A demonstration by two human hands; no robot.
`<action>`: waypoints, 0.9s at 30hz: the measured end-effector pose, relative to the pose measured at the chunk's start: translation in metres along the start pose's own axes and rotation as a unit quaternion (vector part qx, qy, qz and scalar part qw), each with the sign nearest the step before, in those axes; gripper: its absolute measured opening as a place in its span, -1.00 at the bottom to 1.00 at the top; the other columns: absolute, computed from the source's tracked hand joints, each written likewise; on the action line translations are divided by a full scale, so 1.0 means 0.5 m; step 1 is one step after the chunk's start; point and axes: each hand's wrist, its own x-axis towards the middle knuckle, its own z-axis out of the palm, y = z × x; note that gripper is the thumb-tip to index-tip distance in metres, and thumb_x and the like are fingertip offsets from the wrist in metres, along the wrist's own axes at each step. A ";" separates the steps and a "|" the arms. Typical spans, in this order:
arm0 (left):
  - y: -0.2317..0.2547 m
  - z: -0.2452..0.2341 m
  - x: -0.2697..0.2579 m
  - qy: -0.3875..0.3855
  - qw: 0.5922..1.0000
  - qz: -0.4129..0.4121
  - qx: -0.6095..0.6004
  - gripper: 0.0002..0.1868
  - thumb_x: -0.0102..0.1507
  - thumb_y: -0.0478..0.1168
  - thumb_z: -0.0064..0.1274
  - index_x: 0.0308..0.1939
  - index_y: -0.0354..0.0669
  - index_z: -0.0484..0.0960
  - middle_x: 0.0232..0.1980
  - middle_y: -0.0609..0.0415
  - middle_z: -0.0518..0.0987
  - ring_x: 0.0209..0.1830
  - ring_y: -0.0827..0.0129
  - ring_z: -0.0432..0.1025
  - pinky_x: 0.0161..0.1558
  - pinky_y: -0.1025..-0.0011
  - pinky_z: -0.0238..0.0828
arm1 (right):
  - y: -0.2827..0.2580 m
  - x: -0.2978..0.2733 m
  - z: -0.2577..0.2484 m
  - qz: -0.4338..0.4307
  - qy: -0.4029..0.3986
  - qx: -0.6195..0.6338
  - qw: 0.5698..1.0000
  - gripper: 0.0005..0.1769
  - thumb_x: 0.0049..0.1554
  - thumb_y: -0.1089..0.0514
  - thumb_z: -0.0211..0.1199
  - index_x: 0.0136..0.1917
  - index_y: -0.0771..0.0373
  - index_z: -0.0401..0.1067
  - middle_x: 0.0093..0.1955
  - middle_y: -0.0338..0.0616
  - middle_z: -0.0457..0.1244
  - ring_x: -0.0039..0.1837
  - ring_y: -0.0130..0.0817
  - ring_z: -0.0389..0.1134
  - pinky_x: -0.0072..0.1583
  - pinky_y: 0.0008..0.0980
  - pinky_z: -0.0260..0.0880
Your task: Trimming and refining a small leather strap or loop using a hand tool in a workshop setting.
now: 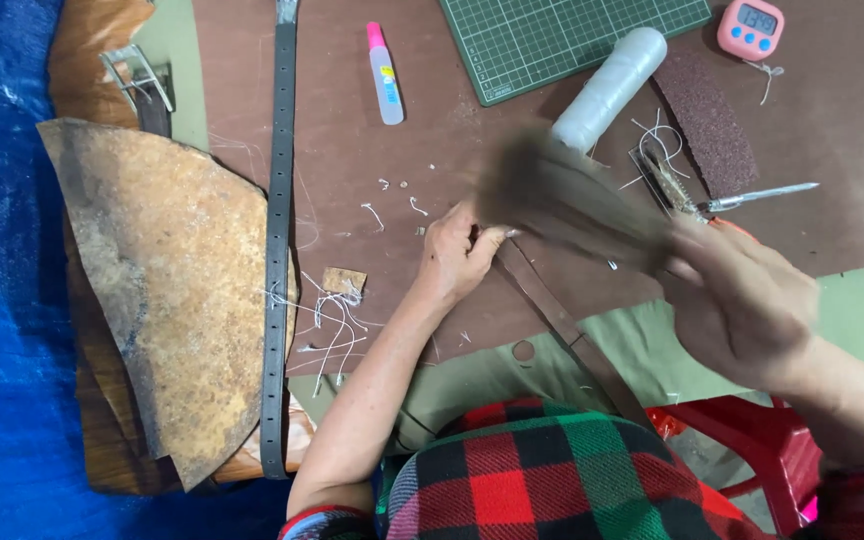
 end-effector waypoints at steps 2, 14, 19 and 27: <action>0.001 -0.007 -0.001 0.005 0.994 0.110 -0.016 -0.47 0.16 -0.33 -0.22 0.22 0.03 0.51 0.18 0.07 0.66 0.11 0.12 0.59 0.16 0.27 0.50 | 0.036 -0.047 0.020 -0.023 0.034 -0.063 0.997 -0.66 0.16 0.51 0.05 0.13 0.41 0.54 0.20 0.14 0.41 0.19 0.01 0.48 0.25 -0.18 0.48; 0.067 -0.034 -0.002 -0.026 0.997 0.007 -0.066 -0.78 0.23 -0.16 0.03 -0.04 0.07 0.60 -0.03 0.31 0.65 -0.19 0.44 0.47 -0.09 0.48 0.40 | 0.034 0.082 0.061 0.720 -0.359 -0.237 0.544 -0.62 -0.08 0.36 0.11 -0.07 0.18 0.66 -0.11 -0.33 0.49 0.03 -0.28 0.55 -0.13 -0.30 0.52; 0.033 -0.024 0.011 -0.004 0.997 0.072 -0.029 -0.77 0.28 0.00 0.11 -0.22 -0.06 0.60 -0.23 0.21 0.60 -0.29 0.36 0.46 -0.17 0.37 0.38 | 0.004 0.042 -0.007 0.043 -0.069 -0.065 0.995 -0.45 0.18 0.51 0.18 0.40 0.23 0.35 0.02 -0.09 0.17 -0.10 -0.26 0.23 -0.06 -0.26 0.24; 0.009 -0.013 0.003 0.001 0.994 0.095 -0.047 -0.64 0.16 -0.31 -0.11 0.02 -0.10 0.60 -0.06 0.07 0.66 -0.10 0.22 0.52 -0.06 0.31 0.44 | 0.049 -0.022 0.035 0.390 -0.217 -0.136 0.884 -0.08 -0.20 0.47 0.08 0.39 -0.12 0.47 0.41 -0.51 0.32 0.47 -0.56 0.25 0.34 -0.48 0.27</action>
